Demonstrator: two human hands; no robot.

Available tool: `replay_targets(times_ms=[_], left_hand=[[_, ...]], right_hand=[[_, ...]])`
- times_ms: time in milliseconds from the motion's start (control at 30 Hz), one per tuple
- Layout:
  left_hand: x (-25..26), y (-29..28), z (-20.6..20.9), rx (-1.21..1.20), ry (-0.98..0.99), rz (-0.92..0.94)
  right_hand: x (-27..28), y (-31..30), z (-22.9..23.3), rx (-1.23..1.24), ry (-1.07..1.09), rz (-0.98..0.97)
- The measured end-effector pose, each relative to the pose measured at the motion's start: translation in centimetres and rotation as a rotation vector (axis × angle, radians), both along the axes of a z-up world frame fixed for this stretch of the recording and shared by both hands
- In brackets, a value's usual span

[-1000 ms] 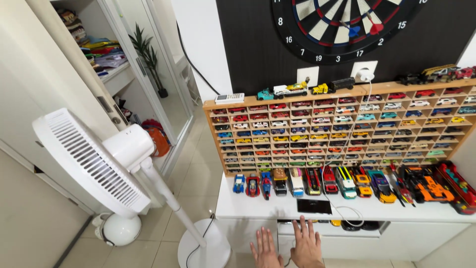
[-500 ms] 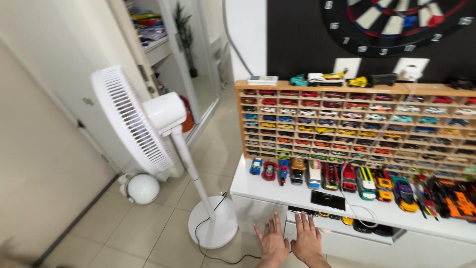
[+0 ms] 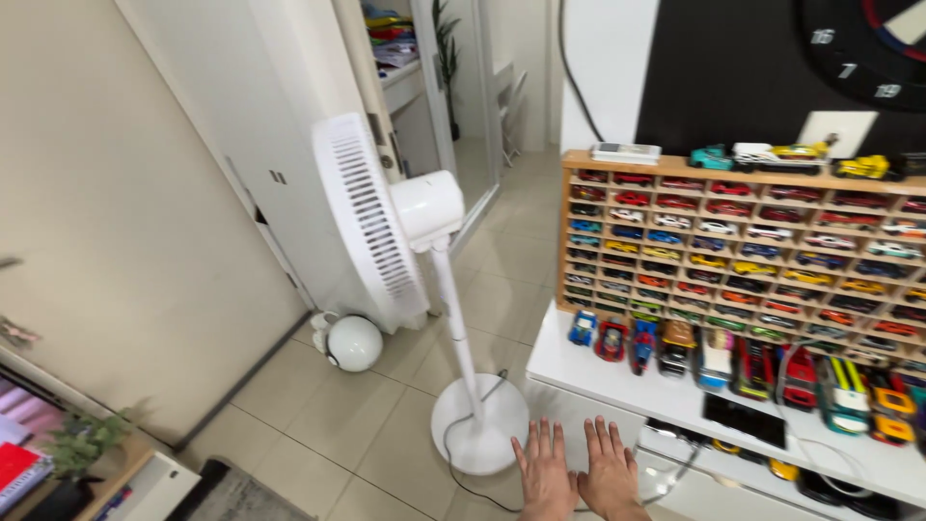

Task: The person opens and closes multiple storage units in a bedroom. They open a shoe cabinet, adjust items inside, and close it. They then open and close a drawer containing folded clothes. Finally, they open and close a wall-mounted cabinet above a desk.

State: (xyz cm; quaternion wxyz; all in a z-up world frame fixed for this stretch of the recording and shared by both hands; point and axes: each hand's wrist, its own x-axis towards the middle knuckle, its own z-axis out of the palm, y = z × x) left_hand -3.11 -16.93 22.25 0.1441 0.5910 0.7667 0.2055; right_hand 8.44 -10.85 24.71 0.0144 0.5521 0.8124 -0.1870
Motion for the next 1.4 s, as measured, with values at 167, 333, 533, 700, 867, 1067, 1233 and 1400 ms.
replay_targets(times_ms=[167,333,533,700,867,1067,1233,1400], left_hand=[[-8.4,-1.4,-2.6,-0.068,0.001,0.052],[-19.0,-3.7,-3.6,-0.075,0.077,0.059],[-30.0,-8.6,-1.3,-0.074,0.034,0.155],[-36.1,-10.3,0.6,-0.127,-0.019,0.289],[-41.7,-9.1,-0.1,-0.051,-0.004,0.320],[-49.2,-5.6,-1.5,-0.116,0.008,0.327],[-56.2,-1.7,-0.6,-0.176,0.003,0.330],[-60.6,0.2,1.2,-0.042,0.014,0.335]], right_hand=[[-8.4,-1.7,-1.4,0.007,-0.017,-0.004],[-18.5,-3.8,-3.4,0.055,-0.008,0.000],[-28.5,-5.5,-3.5,0.051,-0.024,0.053],[-35.1,-6.4,-2.0,0.060,-0.086,0.076],[-41.5,-4.8,-1.8,0.100,-0.078,0.093],[-48.9,-0.4,-2.3,0.004,-0.178,0.172],[-55.7,3.5,-1.6,0.022,-0.256,0.232],[-60.9,4.5,-0.9,0.142,-0.109,0.161]])
